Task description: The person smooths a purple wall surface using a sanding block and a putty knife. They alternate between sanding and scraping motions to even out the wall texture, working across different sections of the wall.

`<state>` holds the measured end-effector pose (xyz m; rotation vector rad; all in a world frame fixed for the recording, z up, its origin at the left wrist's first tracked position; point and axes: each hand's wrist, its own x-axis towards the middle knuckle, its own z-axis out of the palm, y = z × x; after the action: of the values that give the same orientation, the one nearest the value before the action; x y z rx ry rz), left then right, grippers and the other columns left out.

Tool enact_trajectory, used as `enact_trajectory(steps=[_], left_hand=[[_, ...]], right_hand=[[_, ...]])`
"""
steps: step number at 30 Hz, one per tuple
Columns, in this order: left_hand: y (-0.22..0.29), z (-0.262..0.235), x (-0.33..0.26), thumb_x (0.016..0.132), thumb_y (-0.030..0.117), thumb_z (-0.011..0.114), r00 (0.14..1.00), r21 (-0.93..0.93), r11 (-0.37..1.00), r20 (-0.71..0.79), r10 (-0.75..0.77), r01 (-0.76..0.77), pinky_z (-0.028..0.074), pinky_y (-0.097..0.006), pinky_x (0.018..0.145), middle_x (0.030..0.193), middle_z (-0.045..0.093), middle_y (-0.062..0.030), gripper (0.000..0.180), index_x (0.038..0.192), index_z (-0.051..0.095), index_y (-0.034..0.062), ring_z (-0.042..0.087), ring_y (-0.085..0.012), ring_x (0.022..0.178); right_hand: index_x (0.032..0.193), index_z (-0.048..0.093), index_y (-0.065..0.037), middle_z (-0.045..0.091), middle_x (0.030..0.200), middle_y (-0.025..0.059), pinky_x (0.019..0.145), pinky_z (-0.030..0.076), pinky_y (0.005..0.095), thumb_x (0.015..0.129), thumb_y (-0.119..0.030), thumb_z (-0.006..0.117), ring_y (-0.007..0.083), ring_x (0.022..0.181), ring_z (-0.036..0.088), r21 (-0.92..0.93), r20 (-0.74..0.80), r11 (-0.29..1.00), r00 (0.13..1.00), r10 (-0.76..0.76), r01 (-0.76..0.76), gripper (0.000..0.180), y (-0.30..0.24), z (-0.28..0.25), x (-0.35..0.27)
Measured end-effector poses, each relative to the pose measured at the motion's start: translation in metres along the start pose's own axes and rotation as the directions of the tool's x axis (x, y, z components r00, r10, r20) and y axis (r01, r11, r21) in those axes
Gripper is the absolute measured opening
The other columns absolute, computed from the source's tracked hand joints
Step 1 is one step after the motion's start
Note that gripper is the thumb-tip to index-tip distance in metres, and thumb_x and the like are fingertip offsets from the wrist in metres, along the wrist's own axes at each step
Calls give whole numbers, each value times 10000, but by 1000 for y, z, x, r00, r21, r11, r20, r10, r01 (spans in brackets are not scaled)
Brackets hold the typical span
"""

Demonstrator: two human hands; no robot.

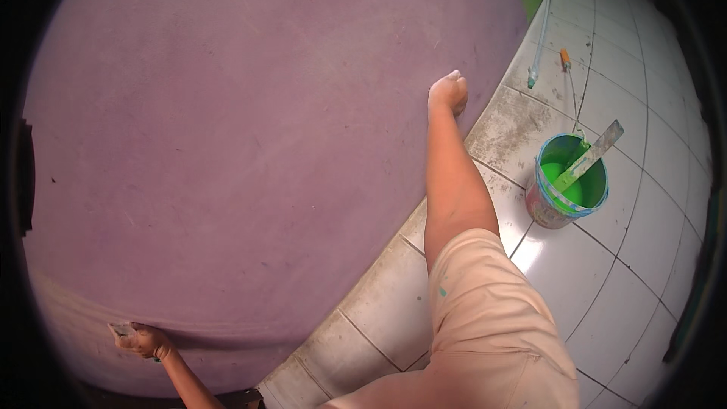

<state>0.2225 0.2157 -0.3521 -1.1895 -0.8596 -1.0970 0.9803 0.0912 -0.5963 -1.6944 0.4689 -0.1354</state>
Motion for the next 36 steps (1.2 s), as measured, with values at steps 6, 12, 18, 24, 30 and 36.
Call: enact_trajectory(steps=[6,12,18,24,30,36], left_hand=[[-37,6,-27,981,655,432,989,41,990,64,-136,134,557,-461,855,1239,599,-178,729,1336,522,24,656,-376,1053],[-42,5,-22,975,666,430,984,13,988,87,-158,157,568,-476,808,1207,605,-184,735,1326,513,26,667,-377,1022],[-32,16,-22,957,687,454,987,-69,985,48,-152,155,563,-465,815,1201,596,-177,762,1338,521,31,663,-374,1014],[-27,5,-21,940,717,451,973,-10,977,100,-209,211,557,-456,830,1184,616,-167,786,1335,532,42,661,-378,1023],[-38,11,-25,927,747,430,981,1,982,52,-186,186,555,-462,819,1155,632,-159,809,1317,559,50,668,-379,987],[-25,11,-16,933,742,425,994,-54,993,-36,-104,102,554,-446,822,1119,624,-166,803,1283,588,38,662,-363,973]], right_hand=[[734,478,-51,530,622,139,556,445,458,1016,-239,556,298,542,552,318,106,775,792,-601,546,348,-15,-51,-188],[726,452,-101,469,614,74,468,436,378,967,-215,627,248,487,506,391,-71,433,496,-866,812,319,-18,-67,-229],[790,563,-18,622,647,119,586,513,425,1069,-302,413,297,590,651,7,88,998,994,-64,64,425,109,-1,-84],[672,447,-80,468,561,50,472,389,363,1037,-241,536,188,477,446,402,64,712,758,-649,576,409,-31,-64,-237],[668,427,-109,418,541,56,445,388,344,998,-187,593,189,447,420,541,-246,244,429,-869,805,377,-77,-81,-275],[823,575,-18,621,627,110,593,522,442,1057,-261,405,326,594,643,120,254,969,950,180,-216,378,102,-36,-161]])
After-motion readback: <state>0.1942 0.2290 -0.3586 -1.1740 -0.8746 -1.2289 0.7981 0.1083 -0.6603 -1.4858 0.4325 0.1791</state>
